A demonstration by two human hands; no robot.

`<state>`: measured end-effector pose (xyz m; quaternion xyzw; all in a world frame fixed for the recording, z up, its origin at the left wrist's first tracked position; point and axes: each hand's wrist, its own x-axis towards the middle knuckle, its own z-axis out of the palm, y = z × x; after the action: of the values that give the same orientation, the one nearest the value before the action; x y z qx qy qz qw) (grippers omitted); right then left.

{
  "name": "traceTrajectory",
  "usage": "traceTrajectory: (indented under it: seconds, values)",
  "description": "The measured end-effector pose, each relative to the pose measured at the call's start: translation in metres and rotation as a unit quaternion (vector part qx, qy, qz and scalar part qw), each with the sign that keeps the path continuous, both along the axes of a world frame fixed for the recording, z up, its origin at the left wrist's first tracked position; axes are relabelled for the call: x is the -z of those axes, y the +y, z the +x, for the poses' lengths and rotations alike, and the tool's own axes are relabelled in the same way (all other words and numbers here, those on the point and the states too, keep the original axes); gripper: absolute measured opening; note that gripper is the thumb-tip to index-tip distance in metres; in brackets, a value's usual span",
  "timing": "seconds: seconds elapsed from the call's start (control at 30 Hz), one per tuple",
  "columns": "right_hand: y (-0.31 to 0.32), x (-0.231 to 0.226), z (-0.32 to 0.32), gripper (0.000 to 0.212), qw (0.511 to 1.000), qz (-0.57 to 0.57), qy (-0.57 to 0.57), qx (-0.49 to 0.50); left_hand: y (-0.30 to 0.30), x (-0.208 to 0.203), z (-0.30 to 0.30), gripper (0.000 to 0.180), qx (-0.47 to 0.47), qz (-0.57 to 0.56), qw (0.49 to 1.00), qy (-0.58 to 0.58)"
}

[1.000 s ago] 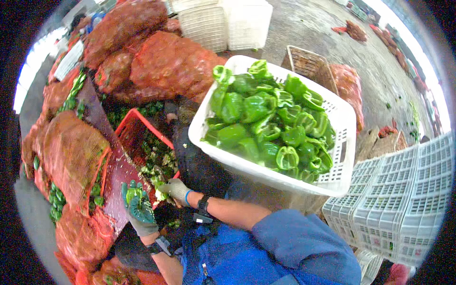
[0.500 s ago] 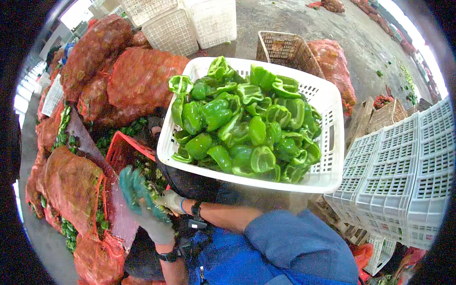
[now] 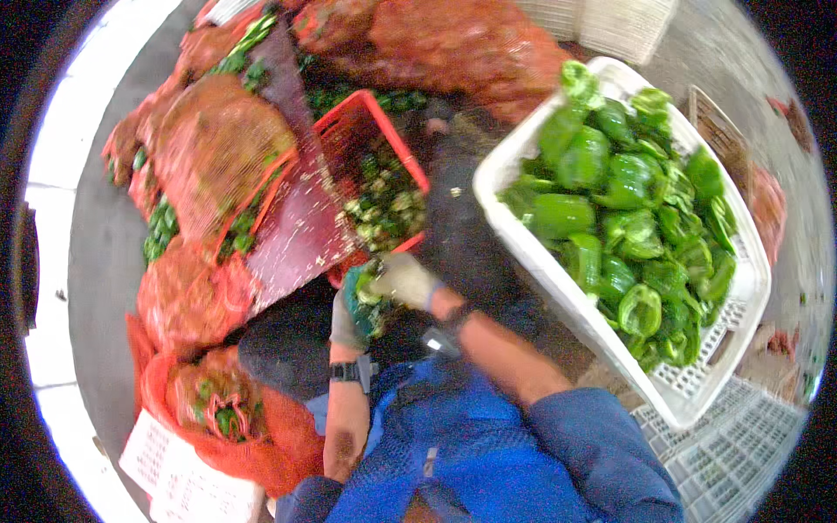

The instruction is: Removing the stems and seeds from green peppers using a knife and placing the cleaned peppers into a basket.

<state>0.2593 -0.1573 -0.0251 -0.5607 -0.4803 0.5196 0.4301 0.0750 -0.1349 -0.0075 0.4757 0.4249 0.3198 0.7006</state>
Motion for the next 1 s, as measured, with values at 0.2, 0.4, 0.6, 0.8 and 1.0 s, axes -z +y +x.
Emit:
traceTrajectory:
  seconds: [0.2, 0.4, 0.6, 0.8, 1.0]
  values:
    - [0.000, -0.038, -0.004, 0.032, 0.992, -0.026, 0.037, 0.121, -0.005, 0.006, 0.001, 0.046, -0.207, -0.152, 0.934, -0.249]
    - [0.004, -0.038, -0.024, 0.041, 0.990, -0.016, -0.125, 0.066, -0.002, 0.024, 0.011, 0.047, -0.224, -0.148, 0.937, -0.223]
    - [0.013, -0.037, -0.022, 0.040, 0.988, -0.109, -0.092, 0.055, -0.011, 0.004, 0.031, 0.046, -0.266, -0.032, 0.950, -0.160]
    - [0.009, -0.057, -0.022, 0.039, 0.914, -0.269, 0.291, 0.086, -0.006, 0.026, 0.026, 0.047, -0.237, 0.121, 0.964, 0.017]
    - [0.012, -0.028, -0.025, 0.030, 0.907, -0.224, 0.327, 0.139, -0.007, -0.015, 0.042, 0.043, -0.162, 0.199, 0.947, 0.193]
